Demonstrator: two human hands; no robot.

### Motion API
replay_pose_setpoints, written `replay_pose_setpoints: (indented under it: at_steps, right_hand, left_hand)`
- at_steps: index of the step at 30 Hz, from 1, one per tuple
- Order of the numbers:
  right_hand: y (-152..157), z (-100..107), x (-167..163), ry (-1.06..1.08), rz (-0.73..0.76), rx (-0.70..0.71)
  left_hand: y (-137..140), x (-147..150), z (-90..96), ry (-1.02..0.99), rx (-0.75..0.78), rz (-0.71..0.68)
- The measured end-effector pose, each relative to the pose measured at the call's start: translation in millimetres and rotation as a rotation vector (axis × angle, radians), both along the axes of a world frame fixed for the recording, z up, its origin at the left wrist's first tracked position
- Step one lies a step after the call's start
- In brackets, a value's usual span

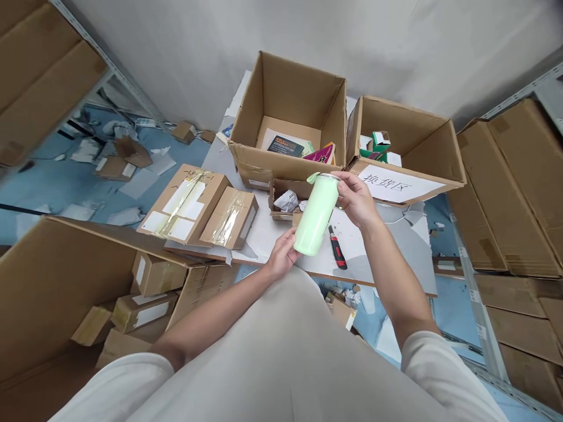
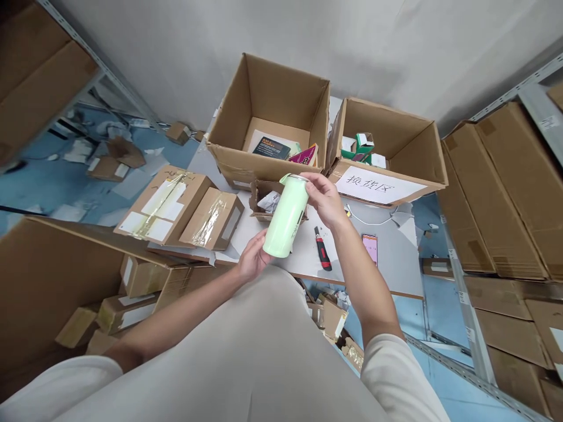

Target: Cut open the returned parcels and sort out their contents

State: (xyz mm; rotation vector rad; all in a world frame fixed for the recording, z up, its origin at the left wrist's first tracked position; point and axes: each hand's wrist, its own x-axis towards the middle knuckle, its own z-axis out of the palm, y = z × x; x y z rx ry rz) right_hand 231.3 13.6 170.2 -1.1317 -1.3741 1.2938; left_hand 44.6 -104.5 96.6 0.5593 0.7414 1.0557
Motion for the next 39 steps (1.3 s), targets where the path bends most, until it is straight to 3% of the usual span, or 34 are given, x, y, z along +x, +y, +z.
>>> replay_pose_setpoints:
  at_steps: [6,10,17,26,32,35,39]
  right_hand:
    - [2.9,0.0,8.9,-0.077,-0.074,0.101]
    - [4.9,2.7,18.6,-0.131,-0.049,0.235]
    - [-4.0,3.9,17.4,-0.016,0.006,0.062]
    - [-3.3,-11.8,19.2,-0.096,-0.13,0.1]
    - [-14.6,8.8,28.3,-0.113,0.043,0.106]
    - [-18.3,18.3,27.9,-0.099,0.031,0.13]
    - [-19.7,16.2,20.6,-0.053,0.019,0.086]
  left_hand:
    - [-2.9,6.7,-5.2,0.18,0.117,0.132]
    - [-4.6,4.8,1.0,0.002,0.043,0.015]
    - [-7.8,9.3,-3.0,-0.054,-0.019,-0.06]
    - [-6.5,6.7,-8.4,0.18,0.108,0.08]
    - [-9.3,-1.9,-7.1,0.03,0.02,0.059]
    - [-10.8,-4.1,-5.3,-0.033,-0.033,0.016]
    - [-13.8,-4.3,-9.6,-0.04,-0.078,-0.031]
